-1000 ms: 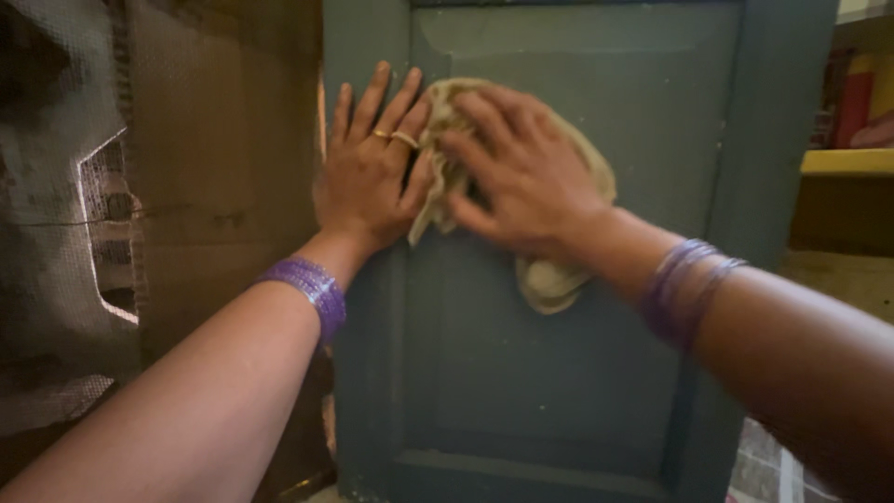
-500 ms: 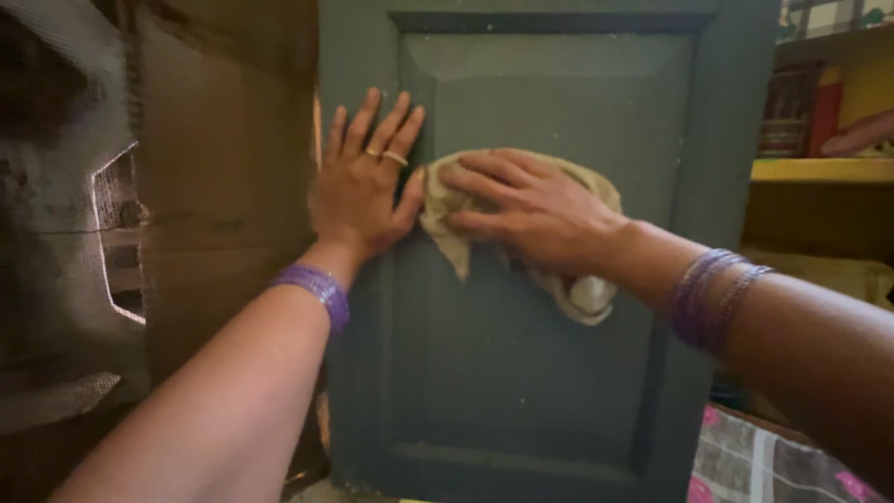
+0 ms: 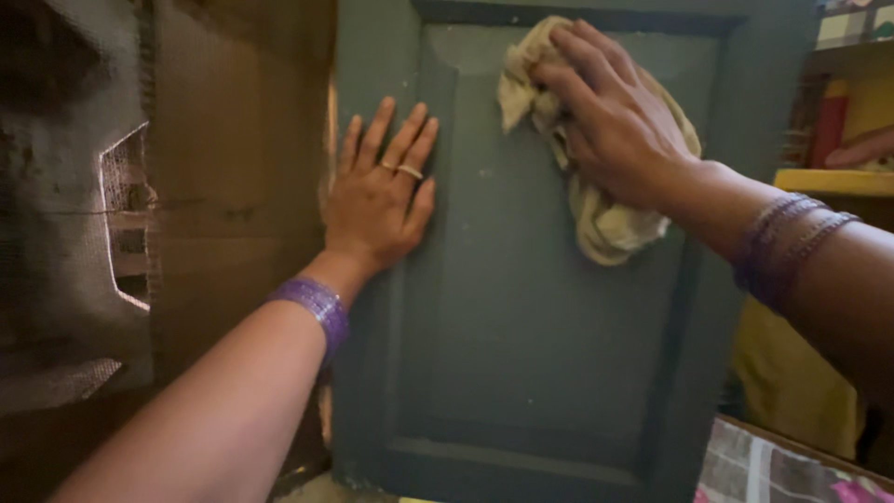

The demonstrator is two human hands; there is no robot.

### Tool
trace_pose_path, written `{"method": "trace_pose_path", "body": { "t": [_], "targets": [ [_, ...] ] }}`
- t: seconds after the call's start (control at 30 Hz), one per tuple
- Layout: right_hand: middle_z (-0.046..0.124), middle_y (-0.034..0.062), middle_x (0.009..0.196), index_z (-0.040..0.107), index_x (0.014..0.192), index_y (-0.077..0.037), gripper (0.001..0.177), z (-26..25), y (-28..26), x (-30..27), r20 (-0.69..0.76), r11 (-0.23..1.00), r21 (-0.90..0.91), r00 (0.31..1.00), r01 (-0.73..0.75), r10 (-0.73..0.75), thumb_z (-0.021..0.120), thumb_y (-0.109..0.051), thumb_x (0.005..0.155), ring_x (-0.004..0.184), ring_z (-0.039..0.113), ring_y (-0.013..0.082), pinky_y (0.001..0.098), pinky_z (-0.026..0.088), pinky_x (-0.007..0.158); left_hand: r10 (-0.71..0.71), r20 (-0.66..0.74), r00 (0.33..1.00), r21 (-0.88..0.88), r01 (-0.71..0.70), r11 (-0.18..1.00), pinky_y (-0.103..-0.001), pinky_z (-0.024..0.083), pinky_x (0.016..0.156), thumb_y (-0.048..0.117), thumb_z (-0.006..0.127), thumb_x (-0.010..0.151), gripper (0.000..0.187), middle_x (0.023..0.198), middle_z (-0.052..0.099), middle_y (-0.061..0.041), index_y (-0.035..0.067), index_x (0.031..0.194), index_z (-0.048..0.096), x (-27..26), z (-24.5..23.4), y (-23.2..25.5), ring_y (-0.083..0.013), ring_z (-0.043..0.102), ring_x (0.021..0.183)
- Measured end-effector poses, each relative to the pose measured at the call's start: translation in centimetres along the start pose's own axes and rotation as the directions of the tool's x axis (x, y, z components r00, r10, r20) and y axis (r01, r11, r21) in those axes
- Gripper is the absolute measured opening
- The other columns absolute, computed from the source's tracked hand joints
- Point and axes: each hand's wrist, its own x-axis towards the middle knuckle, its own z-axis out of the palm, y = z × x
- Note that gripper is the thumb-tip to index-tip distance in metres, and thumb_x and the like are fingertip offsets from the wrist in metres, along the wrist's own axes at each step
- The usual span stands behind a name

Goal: The person wipes the surface and edges of a wooden door frame and panel using a cloth, moving the door back and forth while cleaning both sides of the wood.

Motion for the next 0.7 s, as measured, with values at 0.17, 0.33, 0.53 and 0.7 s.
{"method": "trace_pose_path", "body": {
  "t": [0.17,0.33,0.53,0.7],
  "targets": [
    [0.039,0.0200,0.164,0.053,0.152,-0.009,0.054,3.5,-1.7,2.1,-0.071,0.999,-0.005,0.996,-0.050,0.050,0.062,-0.017,0.099,0.155,0.029,0.0416,0.0561,0.027,0.127,0.034,-0.039,0.999,0.006,-0.034,0.999,-0.054,0.019,0.129,0.028,0.056,0.103,0.056,0.164,0.043,-0.011,0.009,0.155,0.049,-0.3,0.2,-0.3,-0.0350,0.031,0.155],
    [0.039,0.0195,0.159,0.052,0.151,-0.007,0.059,6.0,-5.3,3.7,-0.113,0.996,-0.025,0.990,-0.086,0.083,0.065,-0.034,0.100,0.150,0.028,0.0406,0.0568,0.022,0.124,-0.005,-0.142,0.990,-0.118,-0.012,0.993,-0.054,0.025,0.132,0.021,0.057,0.105,0.051,0.163,0.044,-0.017,0.004,0.152,0.047,-0.9,0.7,-0.6,-0.0364,0.037,0.156],
    [0.040,0.0176,0.163,0.055,0.152,-0.009,0.051,8.5,-7.6,4.0,-0.145,0.996,-0.076,0.988,0.038,-0.048,0.060,-0.019,0.102,0.155,0.028,0.0363,0.0535,0.021,0.130,-0.028,-0.181,0.983,-0.170,-0.003,0.985,-0.052,0.027,0.134,0.021,0.055,0.108,0.058,0.168,0.037,-0.020,0.005,0.159,0.034,-1.2,1.1,-1.0,-0.0393,0.036,0.158],
    [0.045,0.0162,0.161,0.061,0.136,-0.006,0.045,8.4,-9.9,-0.1,0.019,0.983,-0.021,0.984,0.180,-0.180,0.059,-0.016,0.093,0.153,0.033,0.0327,0.0489,0.022,0.128,-0.060,-0.171,0.983,-0.224,0.020,0.974,-0.054,0.026,0.132,0.023,0.056,0.105,0.062,0.166,0.037,-0.021,0.004,0.158,0.032,-0.9,1.2,-1.0,-0.0413,0.036,0.156]
  ]
}}
